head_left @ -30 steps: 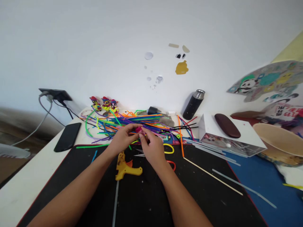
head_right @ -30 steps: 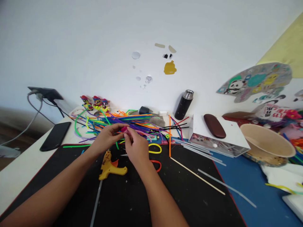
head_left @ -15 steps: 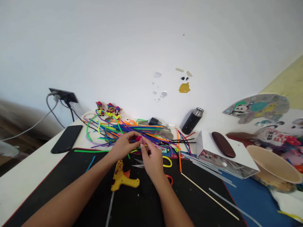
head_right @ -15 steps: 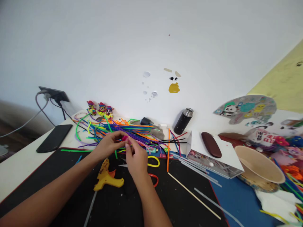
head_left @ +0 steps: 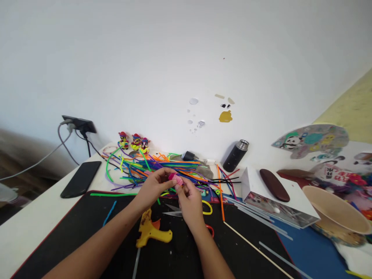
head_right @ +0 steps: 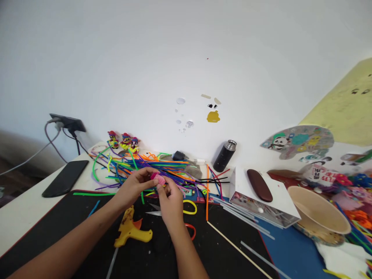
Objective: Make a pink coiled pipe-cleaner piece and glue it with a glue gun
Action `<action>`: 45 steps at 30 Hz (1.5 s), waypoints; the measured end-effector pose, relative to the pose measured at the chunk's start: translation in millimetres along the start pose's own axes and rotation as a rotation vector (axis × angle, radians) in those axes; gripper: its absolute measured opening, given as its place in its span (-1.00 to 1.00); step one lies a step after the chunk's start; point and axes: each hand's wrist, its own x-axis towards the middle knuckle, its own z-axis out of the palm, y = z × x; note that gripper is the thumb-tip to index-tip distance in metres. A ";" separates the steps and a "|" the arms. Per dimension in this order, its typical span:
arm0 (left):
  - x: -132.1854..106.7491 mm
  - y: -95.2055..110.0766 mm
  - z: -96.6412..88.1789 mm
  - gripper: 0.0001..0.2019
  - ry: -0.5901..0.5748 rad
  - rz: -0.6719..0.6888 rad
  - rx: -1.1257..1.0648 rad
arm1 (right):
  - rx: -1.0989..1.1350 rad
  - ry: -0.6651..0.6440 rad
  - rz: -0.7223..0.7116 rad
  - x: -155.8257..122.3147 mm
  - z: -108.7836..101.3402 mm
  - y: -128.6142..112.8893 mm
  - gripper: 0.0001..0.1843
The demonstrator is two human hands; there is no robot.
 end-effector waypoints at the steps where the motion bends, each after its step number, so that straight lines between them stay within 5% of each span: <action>1: 0.1 -0.3 0.0 -0.58 0.001 -0.001 -0.006 | 0.024 -0.009 0.020 0.3 -0.2 1.1 -0.48; 13: 2.0 4.9 -13.8 -0.61 -0.144 -0.059 -0.062 | 0.211 -0.027 0.108 1.2 -1.1 -8.8 -0.44; 45: -2.0 8.0 -14.7 -0.62 -0.158 0.016 0.010 | 0.322 -0.055 0.114 0.4 -0.2 -9.4 -0.42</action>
